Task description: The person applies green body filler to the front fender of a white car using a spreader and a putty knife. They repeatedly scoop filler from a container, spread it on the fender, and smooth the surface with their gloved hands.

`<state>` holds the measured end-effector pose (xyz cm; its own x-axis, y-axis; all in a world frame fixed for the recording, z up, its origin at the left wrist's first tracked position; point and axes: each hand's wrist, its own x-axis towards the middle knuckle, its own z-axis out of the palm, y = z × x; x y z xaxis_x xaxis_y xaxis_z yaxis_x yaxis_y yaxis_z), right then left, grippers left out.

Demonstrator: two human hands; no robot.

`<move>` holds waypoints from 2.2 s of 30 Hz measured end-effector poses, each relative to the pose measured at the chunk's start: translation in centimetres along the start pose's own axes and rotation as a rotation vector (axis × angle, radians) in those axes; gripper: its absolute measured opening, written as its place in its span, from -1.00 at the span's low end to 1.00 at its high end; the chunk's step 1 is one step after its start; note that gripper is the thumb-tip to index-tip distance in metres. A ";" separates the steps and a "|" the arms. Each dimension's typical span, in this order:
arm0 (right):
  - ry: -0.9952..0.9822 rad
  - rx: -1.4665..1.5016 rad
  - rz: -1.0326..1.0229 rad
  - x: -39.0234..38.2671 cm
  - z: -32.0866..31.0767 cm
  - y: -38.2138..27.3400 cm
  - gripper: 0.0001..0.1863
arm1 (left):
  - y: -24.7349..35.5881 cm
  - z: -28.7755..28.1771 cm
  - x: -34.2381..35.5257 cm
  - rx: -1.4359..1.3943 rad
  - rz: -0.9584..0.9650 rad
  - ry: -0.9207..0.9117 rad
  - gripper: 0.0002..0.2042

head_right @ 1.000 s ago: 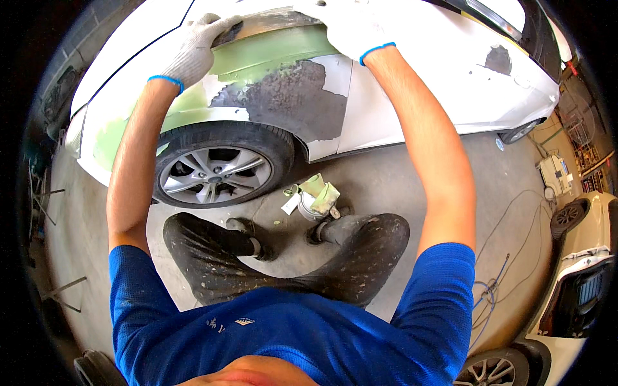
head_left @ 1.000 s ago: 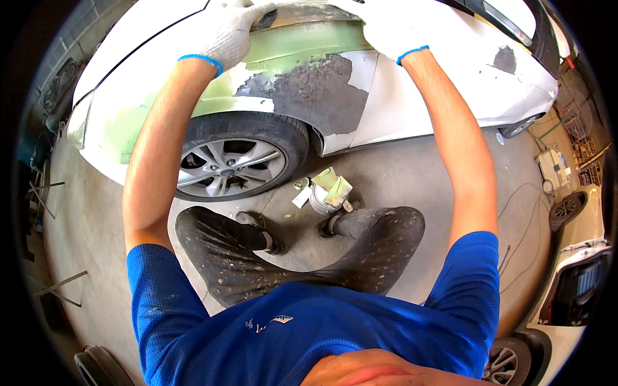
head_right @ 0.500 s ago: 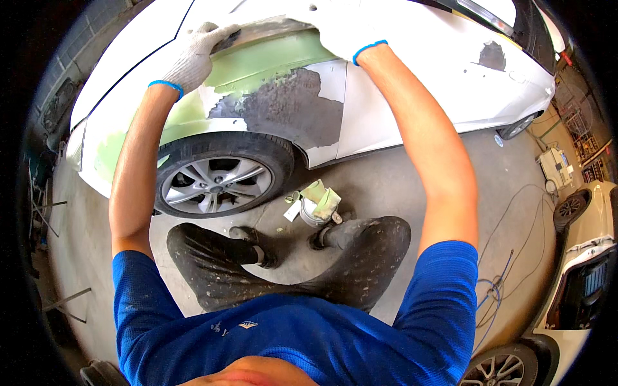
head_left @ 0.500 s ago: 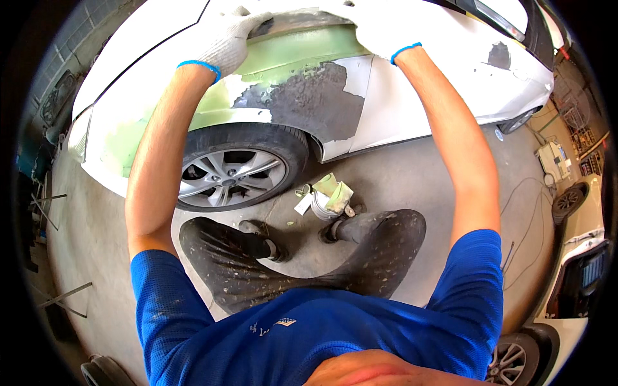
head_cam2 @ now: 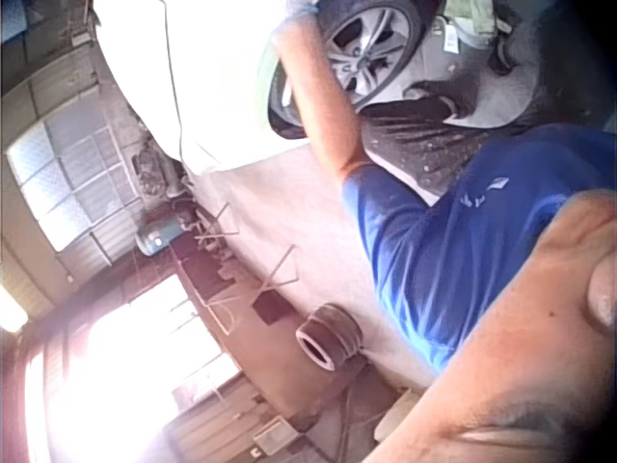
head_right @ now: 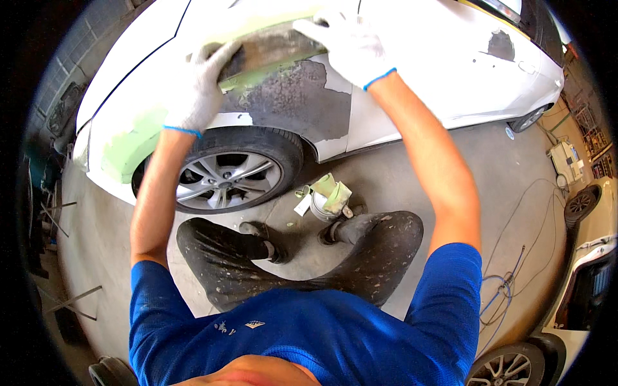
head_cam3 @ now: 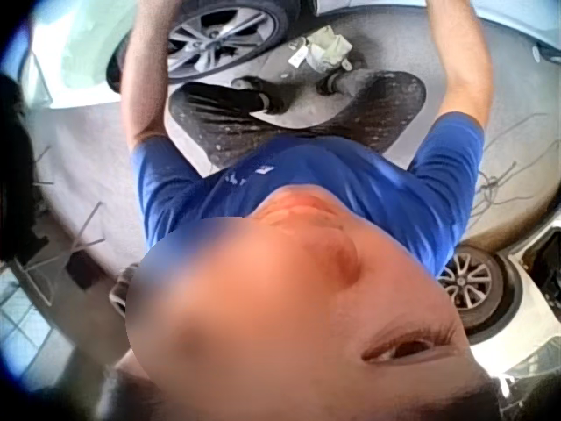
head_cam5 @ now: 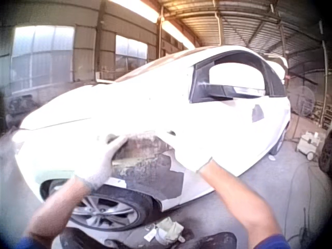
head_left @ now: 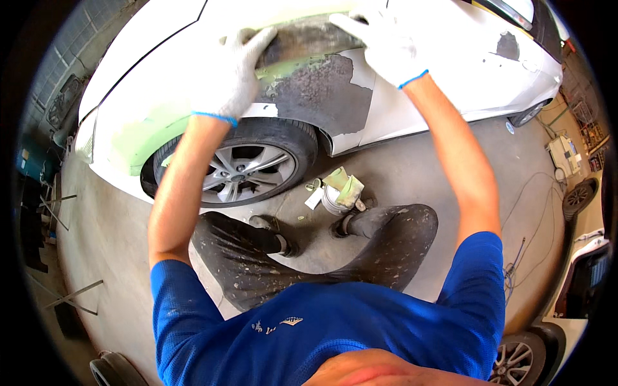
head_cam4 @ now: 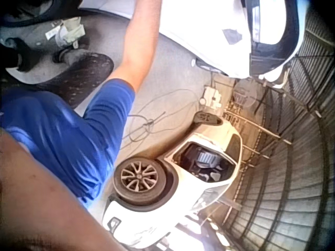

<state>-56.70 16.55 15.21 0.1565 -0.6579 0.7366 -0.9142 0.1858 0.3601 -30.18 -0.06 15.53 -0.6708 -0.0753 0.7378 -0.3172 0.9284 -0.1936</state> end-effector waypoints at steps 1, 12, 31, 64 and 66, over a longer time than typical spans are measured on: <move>-0.020 0.014 0.018 1.1 -0.4 0.6 -0.27 | -0.7 -0.6 1.3 -0.047 0.012 0.005 -0.39; -0.127 0.082 0.041 4.2 -0.8 2.8 -0.21 | -4.7 0.1 5.2 -0.224 -0.082 -0.262 -0.34; -0.269 0.061 0.098 -0.6 -3.5 -1.1 -0.25 | 0.9 -0.3 -0.1 -0.060 -0.130 -0.220 -0.26; -0.240 0.151 0.054 4.5 -3.4 3.3 -0.42 | -1.1 -2.0 6.1 -0.175 -0.141 -0.244 -0.45; -0.244 0.160 0.060 4.8 -3.9 3.4 -0.41 | -1.2 -2.3 6.4 -0.163 -0.135 -0.262 -0.45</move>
<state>-57.62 16.90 22.17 0.0234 -0.8085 0.5880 -0.9694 0.1254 0.2109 -32.58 -0.77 21.98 -0.7864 -0.2731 0.5541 -0.3178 0.9480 0.0163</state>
